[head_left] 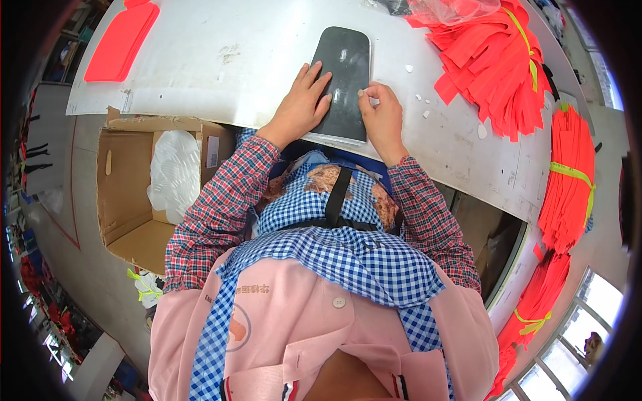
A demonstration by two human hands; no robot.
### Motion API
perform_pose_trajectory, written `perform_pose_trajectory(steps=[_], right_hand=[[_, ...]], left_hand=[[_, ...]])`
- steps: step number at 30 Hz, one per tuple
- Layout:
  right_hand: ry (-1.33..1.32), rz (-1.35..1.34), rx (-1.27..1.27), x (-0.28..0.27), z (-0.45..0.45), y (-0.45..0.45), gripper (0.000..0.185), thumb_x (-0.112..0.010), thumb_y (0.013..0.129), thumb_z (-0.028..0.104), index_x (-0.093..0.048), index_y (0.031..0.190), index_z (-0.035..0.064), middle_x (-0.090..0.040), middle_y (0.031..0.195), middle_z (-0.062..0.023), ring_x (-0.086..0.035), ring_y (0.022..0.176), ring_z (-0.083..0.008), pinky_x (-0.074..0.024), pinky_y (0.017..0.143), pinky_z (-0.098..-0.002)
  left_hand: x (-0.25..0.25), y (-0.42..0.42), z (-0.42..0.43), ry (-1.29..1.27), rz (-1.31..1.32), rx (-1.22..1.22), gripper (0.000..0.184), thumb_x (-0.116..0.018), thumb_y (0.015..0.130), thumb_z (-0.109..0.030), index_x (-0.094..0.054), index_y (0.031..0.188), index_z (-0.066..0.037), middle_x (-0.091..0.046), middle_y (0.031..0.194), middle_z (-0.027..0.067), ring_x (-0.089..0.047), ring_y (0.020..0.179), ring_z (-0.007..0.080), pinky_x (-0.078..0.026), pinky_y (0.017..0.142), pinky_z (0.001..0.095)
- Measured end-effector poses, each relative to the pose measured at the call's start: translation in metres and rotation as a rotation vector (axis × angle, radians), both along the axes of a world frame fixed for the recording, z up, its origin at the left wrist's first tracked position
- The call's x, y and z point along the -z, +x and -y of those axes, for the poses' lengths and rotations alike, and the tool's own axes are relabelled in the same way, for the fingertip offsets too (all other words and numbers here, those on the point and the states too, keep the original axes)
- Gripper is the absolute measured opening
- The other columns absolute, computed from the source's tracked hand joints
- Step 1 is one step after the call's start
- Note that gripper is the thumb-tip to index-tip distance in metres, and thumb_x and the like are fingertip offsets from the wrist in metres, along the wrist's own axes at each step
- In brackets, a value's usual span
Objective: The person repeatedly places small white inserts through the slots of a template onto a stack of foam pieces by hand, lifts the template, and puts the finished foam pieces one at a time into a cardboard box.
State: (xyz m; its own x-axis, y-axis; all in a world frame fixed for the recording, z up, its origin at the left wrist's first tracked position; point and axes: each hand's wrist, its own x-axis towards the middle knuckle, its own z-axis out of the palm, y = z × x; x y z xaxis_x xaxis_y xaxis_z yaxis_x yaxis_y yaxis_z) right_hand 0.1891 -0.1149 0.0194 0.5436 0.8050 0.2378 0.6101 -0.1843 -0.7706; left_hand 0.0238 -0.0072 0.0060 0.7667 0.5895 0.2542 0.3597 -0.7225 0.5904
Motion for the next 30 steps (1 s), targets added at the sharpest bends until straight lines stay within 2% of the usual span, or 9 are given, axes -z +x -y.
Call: perform_pose_trajectory(steps=[14,17,23,26,30], right_hand=[[0.014,0.052,-0.017,0.001,0.001,0.000,0.014,-0.064,0.086,0.014,-0.061,0.089,0.0009,-0.064,0.110,-0.0182,-0.058,0.103,-0.0362,-0.0453,0.091,-0.0436],[0.034,0.185,-0.019,0.001,0.001,0.002,0.013,-0.064,0.086,0.014,-0.060,0.088,0.0012,-0.064,0.110,-0.0189,-0.061,0.098,-0.0328,-0.0482,0.085,-0.0403],[-0.186,-0.216,-0.093,-0.032,-0.008,-0.008,0.017,-0.064,0.085,0.017,-0.064,0.087,-0.0002,-0.069,0.082,-0.0157,-0.067,0.071,-0.0260,-0.0520,0.067,-0.0340],[-0.233,-0.147,-0.149,-0.028,-0.017,-0.007,0.020,-0.065,0.084,0.019,-0.066,0.087,-0.0002,-0.068,0.075,-0.0155,-0.068,0.071,-0.0287,-0.0524,0.067,-0.0358],[-0.311,-0.066,-0.165,-0.025,-0.027,-0.007,0.022,-0.064,0.083,0.023,-0.066,0.085,0.0012,-0.069,0.079,-0.0172,-0.068,0.076,-0.0324,-0.0525,0.070,-0.0386]], left_hand=[[0.001,-0.001,0.000,-0.009,0.021,-0.010,0.047,-0.056,0.094,-0.020,-0.047,0.137,-0.003,-0.031,0.150,0.0233,-0.028,0.139,0.0429,-0.029,0.113,0.0447],[0.000,-0.001,0.001,-0.009,0.023,-0.017,0.046,-0.055,0.094,-0.019,-0.048,0.136,-0.003,-0.032,0.149,0.0236,-0.029,0.139,0.0430,-0.030,0.113,0.0449],[0.003,0.001,0.000,0.038,0.060,-0.025,0.042,-0.055,0.093,-0.016,-0.051,0.133,-0.002,-0.035,0.147,0.0244,-0.030,0.138,0.0431,-0.030,0.113,0.0457],[0.007,0.002,-0.001,0.038,0.089,-0.025,0.041,-0.055,0.092,-0.014,-0.053,0.131,-0.001,-0.038,0.146,0.0243,-0.032,0.137,0.0429,-0.031,0.113,0.0460],[0.007,0.002,-0.001,0.094,0.098,-0.034,0.041,-0.055,0.090,-0.013,-0.054,0.129,-0.002,-0.039,0.145,0.0242,-0.034,0.136,0.0424,-0.031,0.112,0.0459]])
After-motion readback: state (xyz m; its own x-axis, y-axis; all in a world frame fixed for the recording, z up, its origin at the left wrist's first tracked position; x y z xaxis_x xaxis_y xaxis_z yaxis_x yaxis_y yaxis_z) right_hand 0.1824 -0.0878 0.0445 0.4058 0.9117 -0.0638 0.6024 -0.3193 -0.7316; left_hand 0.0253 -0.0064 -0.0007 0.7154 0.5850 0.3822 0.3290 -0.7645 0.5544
